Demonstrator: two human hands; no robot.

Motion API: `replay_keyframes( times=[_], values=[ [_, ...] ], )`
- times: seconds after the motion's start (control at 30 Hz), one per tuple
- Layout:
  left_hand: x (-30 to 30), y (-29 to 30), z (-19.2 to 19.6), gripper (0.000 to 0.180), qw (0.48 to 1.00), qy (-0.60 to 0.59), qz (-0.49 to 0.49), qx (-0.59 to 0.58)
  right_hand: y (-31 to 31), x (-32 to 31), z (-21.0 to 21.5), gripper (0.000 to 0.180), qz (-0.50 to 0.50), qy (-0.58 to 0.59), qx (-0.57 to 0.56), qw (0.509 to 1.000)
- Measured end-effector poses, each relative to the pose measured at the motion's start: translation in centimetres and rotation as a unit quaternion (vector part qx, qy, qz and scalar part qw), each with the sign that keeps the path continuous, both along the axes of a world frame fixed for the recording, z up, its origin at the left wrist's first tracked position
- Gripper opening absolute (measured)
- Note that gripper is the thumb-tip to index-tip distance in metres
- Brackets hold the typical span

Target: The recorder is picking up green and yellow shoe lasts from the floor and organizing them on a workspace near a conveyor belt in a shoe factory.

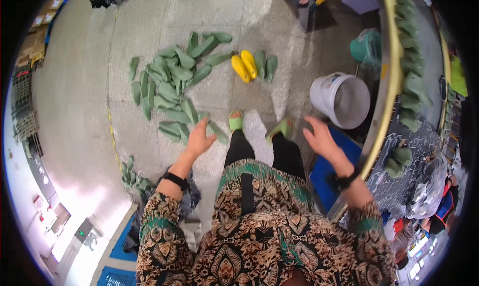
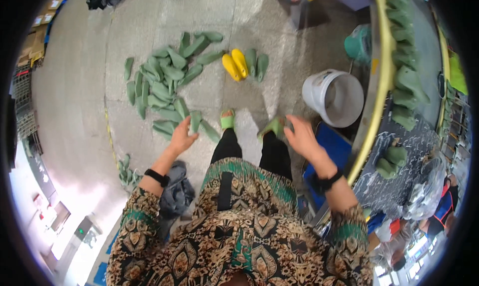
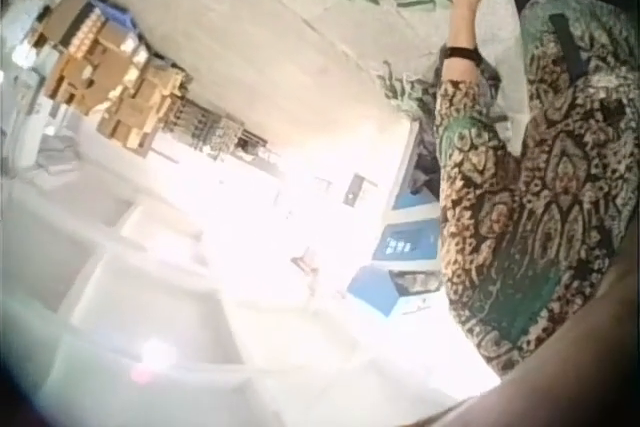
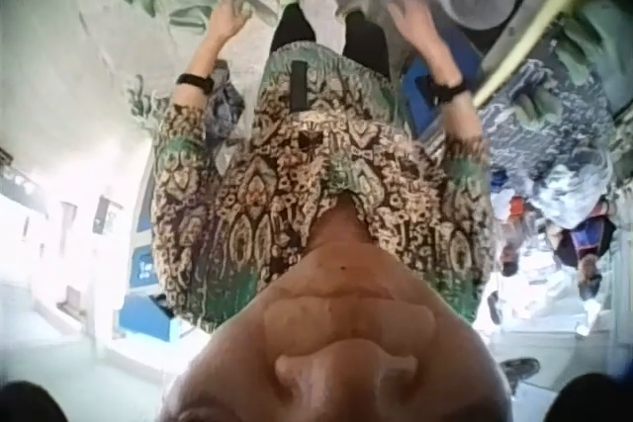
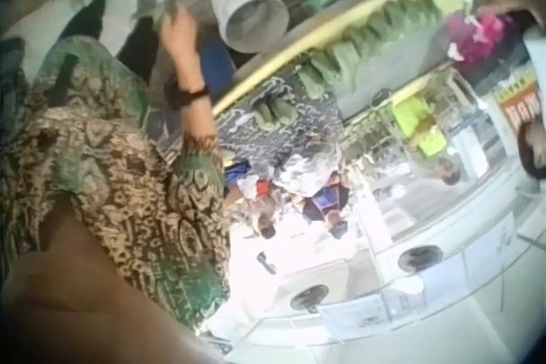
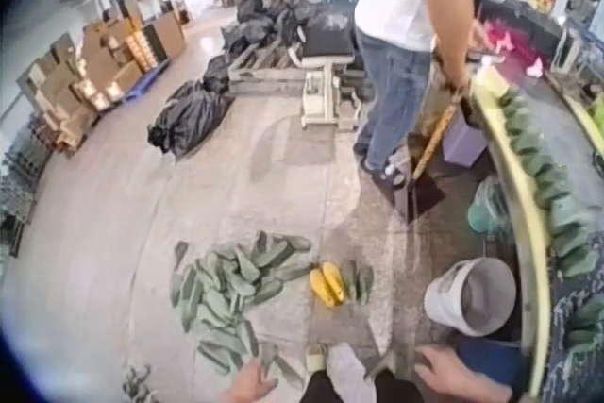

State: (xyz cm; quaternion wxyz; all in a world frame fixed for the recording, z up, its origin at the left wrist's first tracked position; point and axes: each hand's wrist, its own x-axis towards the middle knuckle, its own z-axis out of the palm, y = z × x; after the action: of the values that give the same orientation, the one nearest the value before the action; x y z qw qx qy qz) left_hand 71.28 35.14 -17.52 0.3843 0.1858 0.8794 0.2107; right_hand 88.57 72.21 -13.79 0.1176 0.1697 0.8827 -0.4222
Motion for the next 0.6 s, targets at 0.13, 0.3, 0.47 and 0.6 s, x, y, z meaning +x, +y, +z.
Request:
replay_keyframes(
  times=[0.13, 0.3, 0.47, 0.6],
  values=[
    [-0.9, -3.8, -3.6, 0.068, 0.994, 0.014, 0.076, -0.076, -2.3, -8.0, -2.8, 0.03, 0.057, -0.069, -0.022, 0.996],
    [-2.6, -1.6, -11.4, 0.062, 0.994, 0.021, 0.093, -0.058, -2.1, -10.9, -9.7, 0.028, 0.067, -0.12, -0.085, 0.987],
    [-5.0, 3.4, -16.7, 0.052, 0.994, 0.025, 0.105, -0.014, -0.1, -11.8, -16.7, 0.03, 0.031, -0.186, -0.099, 0.977],
    [-8.2, 3.4, -22.0, 0.049, 0.993, -0.016, 0.119, -0.003, -2.8, -14.6, -23.1, 0.033, 0.102, -0.253, -0.078, 0.959]
  ],
)
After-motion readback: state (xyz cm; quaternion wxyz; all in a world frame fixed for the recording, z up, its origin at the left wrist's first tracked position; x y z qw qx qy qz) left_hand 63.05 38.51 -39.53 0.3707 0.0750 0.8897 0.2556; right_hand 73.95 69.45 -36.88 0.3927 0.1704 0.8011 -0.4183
